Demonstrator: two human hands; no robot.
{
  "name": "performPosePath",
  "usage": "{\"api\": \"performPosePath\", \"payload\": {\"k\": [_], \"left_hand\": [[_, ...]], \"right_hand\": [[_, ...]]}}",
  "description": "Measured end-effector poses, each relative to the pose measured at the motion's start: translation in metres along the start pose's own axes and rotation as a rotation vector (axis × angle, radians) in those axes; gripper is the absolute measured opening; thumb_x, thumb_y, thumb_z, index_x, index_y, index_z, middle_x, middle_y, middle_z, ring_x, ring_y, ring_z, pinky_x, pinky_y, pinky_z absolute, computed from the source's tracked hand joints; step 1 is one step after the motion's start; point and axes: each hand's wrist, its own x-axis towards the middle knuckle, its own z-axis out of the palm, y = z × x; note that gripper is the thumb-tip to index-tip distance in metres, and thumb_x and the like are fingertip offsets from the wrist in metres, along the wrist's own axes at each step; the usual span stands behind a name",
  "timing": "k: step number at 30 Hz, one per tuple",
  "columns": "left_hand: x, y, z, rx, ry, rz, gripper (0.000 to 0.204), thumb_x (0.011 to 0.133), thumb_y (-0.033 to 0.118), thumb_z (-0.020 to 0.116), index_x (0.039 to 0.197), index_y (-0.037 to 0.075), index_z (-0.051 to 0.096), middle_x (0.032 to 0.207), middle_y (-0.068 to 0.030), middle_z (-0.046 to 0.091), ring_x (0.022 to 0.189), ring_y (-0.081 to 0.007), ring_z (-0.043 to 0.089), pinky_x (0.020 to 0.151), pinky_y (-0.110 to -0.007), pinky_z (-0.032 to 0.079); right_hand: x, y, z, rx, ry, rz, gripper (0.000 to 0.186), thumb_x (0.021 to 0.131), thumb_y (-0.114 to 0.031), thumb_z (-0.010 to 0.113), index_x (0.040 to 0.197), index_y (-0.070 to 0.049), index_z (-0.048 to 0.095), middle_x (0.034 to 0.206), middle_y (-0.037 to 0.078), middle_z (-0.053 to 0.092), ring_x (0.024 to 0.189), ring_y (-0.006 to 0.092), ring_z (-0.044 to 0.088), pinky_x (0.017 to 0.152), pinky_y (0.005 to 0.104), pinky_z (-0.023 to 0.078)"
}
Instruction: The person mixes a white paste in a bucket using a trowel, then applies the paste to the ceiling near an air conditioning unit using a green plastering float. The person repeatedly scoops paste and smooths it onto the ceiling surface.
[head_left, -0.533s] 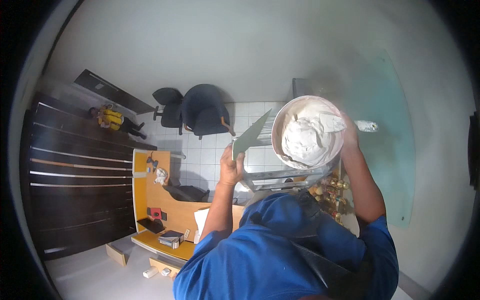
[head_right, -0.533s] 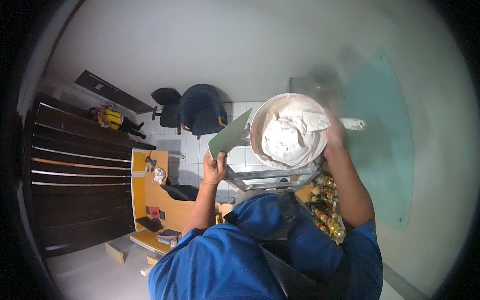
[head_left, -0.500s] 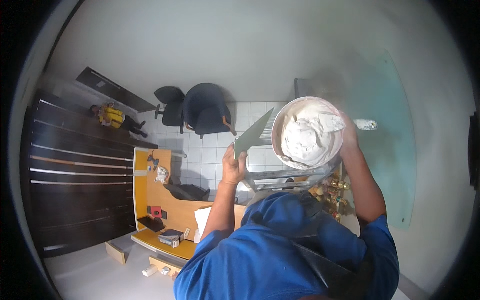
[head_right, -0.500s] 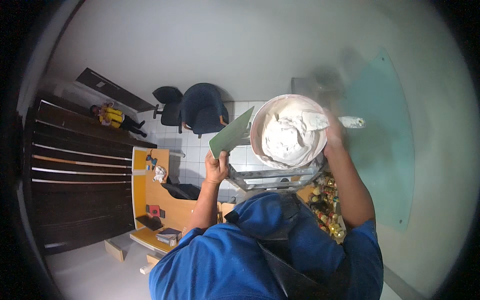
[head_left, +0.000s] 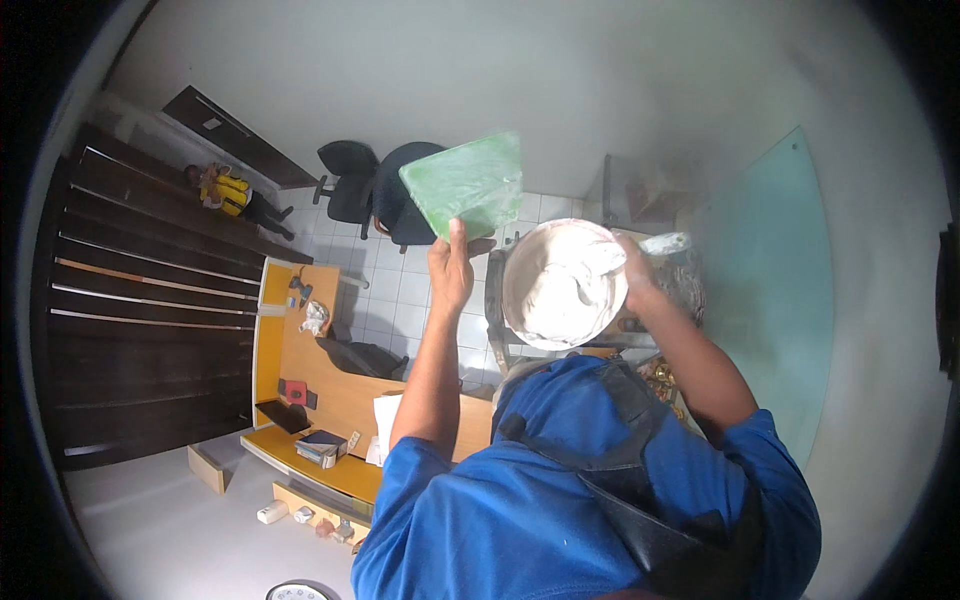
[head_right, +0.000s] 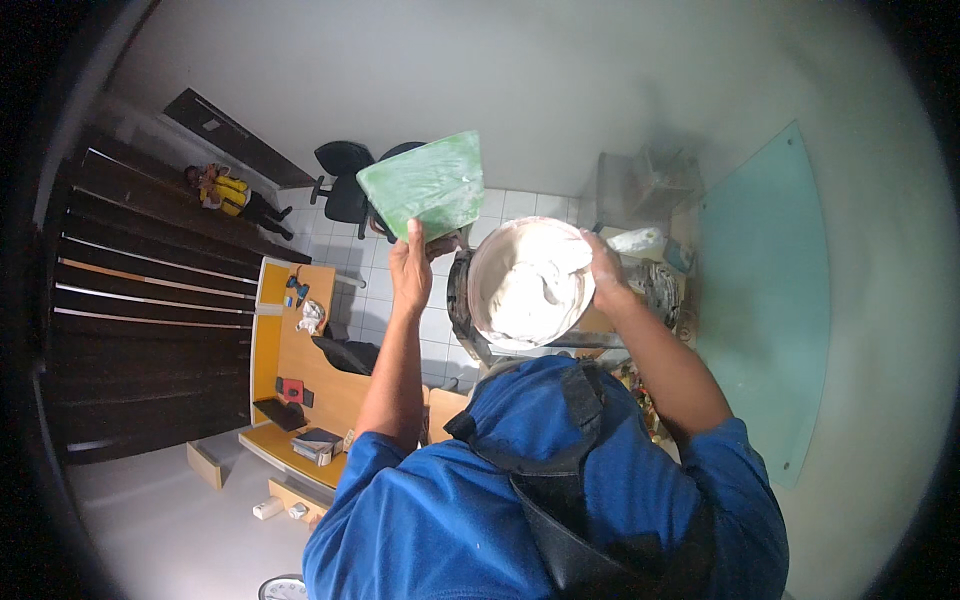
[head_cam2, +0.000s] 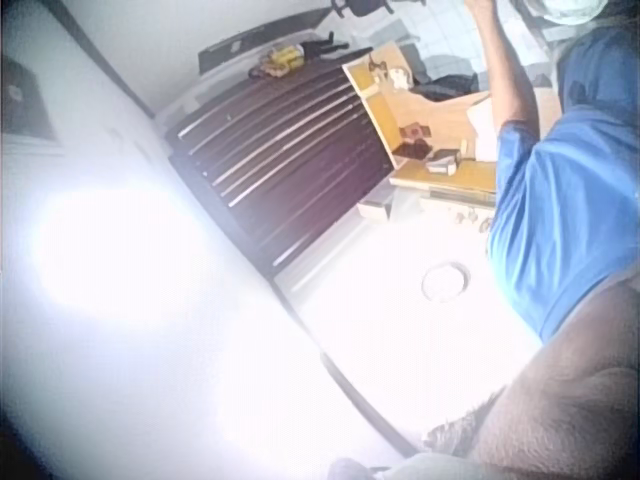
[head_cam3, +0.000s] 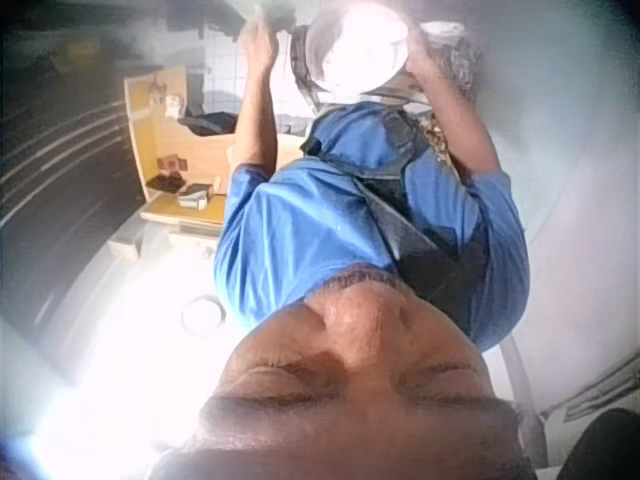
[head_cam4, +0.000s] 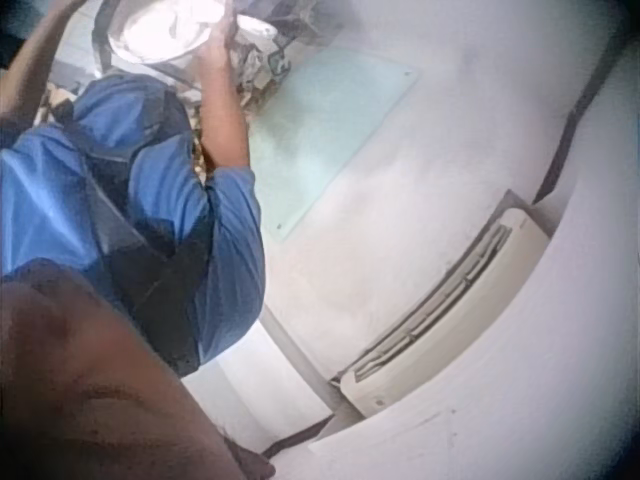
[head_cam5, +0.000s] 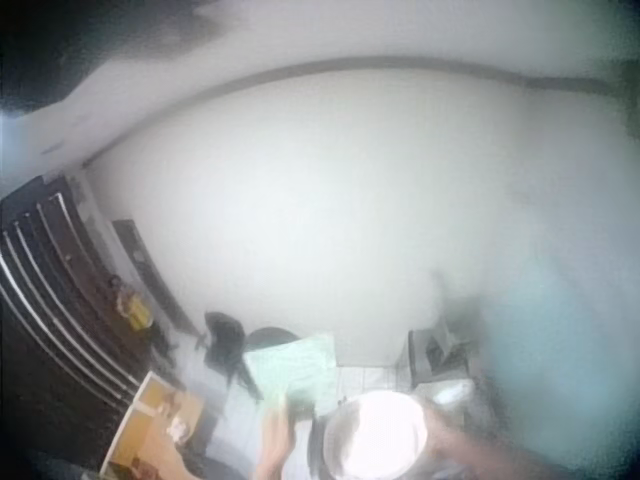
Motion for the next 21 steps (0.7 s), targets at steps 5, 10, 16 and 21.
{"api": "performPosePath", "payload": {"k": [5, 10, 16, 21], "left_hand": [[0.043, -0.006, 0.006, 0.131, -0.190, -0.139, 0.053, 0.102, 0.042, 0.047, 0.101, -0.007, 0.067, 0.091, -0.0157, 0.070, 0.080, -0.0185, 0.067, 0.077, -0.033, 0.054], [0.082, -0.014, 0.026, 0.490, -0.352, -0.255, 0.051, 0.100, 0.042, 0.053, 0.100, -0.006, 0.068, 0.098, -0.0170, 0.068, 0.086, -0.0186, 0.066, 0.082, -0.031, 0.053], [0.114, -0.019, 0.061, 0.004, -0.497, -0.549, 0.050, 0.097, 0.036, 0.059, 0.114, -0.012, 0.061, 0.108, -0.0199, 0.066, 0.101, -0.0227, 0.064, 0.091, -0.034, 0.054], [0.121, -0.030, 0.072, 0.201, -0.601, -0.645, 0.058, 0.092, 0.038, 0.066, 0.122, -0.011, 0.059, 0.122, -0.0201, 0.062, 0.112, -0.0268, 0.060, 0.096, -0.035, 0.048]], "right_hand": [[0.020, 0.023, -0.019, 0.012, -0.036, 0.039, 0.048, 0.096, -0.038, 0.053, 0.124, 0.000, 0.056, 0.112, 0.014, 0.066, 0.098, 0.0247, 0.067, 0.087, 0.0379, 0.055], [0.019, 0.029, -0.030, -0.082, 0.025, -0.020, 0.053, 0.096, -0.044, 0.051, 0.125, 0.000, 0.056, 0.117, 0.012, 0.065, 0.103, 0.0226, 0.065, 0.090, 0.0368, 0.053], [0.026, 0.047, -0.039, -0.147, 0.084, 0.014, 0.077, 0.093, -0.059, 0.051, 0.145, -0.002, 0.042, 0.145, 0.015, 0.046, 0.132, 0.0237, 0.044, 0.108, 0.0346, 0.035], [0.024, 0.053, -0.040, -0.409, 0.254, -0.091, 0.071, 0.091, -0.057, 0.057, 0.141, -0.008, 0.049, 0.137, 0.017, 0.055, 0.120, 0.0278, 0.056, 0.100, 0.0347, 0.043]]}}
